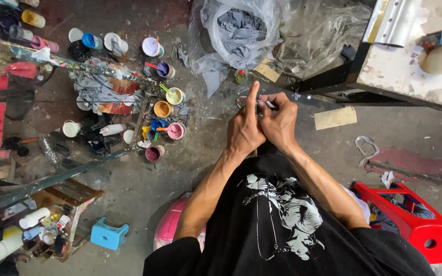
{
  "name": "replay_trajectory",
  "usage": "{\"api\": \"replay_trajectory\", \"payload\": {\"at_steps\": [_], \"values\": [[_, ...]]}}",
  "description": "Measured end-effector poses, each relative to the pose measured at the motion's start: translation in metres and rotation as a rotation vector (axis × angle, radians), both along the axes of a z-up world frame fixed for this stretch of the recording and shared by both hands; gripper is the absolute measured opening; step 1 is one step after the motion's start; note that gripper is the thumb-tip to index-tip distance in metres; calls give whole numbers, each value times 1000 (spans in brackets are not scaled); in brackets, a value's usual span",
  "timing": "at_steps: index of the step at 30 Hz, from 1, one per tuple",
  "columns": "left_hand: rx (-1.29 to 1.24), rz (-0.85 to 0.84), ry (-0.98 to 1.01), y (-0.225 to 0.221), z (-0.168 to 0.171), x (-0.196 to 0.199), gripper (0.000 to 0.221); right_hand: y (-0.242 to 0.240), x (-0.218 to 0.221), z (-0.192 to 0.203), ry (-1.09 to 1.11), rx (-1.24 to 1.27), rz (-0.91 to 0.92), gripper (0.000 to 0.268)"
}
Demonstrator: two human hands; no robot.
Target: The person performs screen printing on t-shirts and then uses a wrench to adjust or repair a component of the printing equipment.
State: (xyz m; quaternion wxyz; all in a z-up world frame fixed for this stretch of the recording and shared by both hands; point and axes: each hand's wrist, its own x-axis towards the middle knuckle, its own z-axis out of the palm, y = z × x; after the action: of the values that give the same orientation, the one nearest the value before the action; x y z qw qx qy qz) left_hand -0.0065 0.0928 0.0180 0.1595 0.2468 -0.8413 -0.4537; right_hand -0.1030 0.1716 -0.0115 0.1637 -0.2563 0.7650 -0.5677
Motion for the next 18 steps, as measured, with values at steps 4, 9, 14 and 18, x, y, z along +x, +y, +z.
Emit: {"api": "replay_trajectory", "payload": {"at_steps": [4, 9, 14, 18], "values": [[78, -38, 64, -11, -6, 12, 87, 8, -11, -10, 68, -101, 72, 12], [96, -155, 82, -45, 13, 15, 89, 3, -17, -4, 298, -137, 188, 18], [286, -326, 31, -71, 2, 28, 97, -5, -17, 29, 579, -202, 421, 29], [303, -311, 13, -65, 6, 31, 90, -6, -13, 31, 504, -135, 467, 30]]}}
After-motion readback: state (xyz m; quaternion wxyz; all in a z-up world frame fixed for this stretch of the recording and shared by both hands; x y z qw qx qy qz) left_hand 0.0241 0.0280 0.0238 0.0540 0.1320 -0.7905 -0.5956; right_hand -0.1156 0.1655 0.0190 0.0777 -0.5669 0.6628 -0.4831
